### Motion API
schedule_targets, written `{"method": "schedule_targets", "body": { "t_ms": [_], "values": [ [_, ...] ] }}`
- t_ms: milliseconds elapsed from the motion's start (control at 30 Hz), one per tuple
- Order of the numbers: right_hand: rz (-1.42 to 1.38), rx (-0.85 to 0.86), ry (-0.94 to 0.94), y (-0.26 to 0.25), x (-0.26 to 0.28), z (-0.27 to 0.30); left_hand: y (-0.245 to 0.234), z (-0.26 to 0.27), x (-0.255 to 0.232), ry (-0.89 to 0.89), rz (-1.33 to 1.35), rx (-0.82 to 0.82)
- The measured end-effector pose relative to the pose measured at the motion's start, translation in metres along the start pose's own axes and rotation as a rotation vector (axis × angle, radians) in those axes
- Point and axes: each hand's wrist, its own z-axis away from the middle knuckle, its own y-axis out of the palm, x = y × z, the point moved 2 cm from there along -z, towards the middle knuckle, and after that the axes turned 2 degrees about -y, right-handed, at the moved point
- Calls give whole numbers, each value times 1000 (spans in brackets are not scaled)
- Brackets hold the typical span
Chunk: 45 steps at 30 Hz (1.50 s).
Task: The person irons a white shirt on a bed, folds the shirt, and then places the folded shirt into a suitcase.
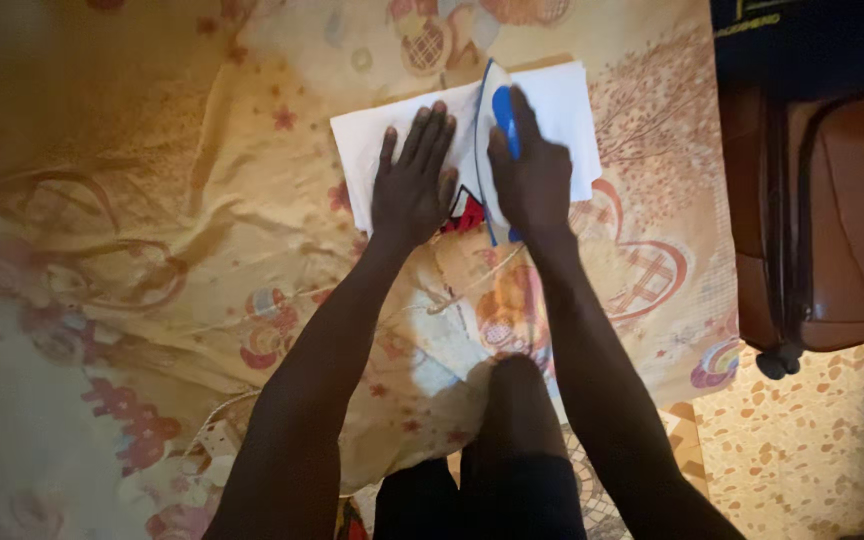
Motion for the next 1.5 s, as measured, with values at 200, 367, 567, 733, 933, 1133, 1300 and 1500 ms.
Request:
{"method": "schedule_targets", "body": {
  "t_ms": [200, 367, 567, 733, 933, 1133, 1300, 1500],
  "values": [
    [146, 91, -11, 2, -3, 15, 2, -3, 0, 3, 25, 8],
    [73, 17, 44, 4, -1, -4, -2, -4, -2, -9, 30, 1],
    [118, 20, 65, -6, -5, 26, -1, -6, 0, 1, 24, -5],
    [132, -26, 6, -6, -13, 3, 1, -1, -3, 7, 43, -6],
    [144, 3, 80, -20, -6, 14, 1, -6, -3, -15, 6, 37],
    [272, -4, 41, -19, -13, -1, 1, -2, -4, -21, 21, 10],
    [155, -75, 121, -25, -12, 5, -3, -2, -6, -4, 5, 10],
    [113, -131, 71, -31, -18, 12, -1, -2, -4, -11, 39, 8]
  ]
}}
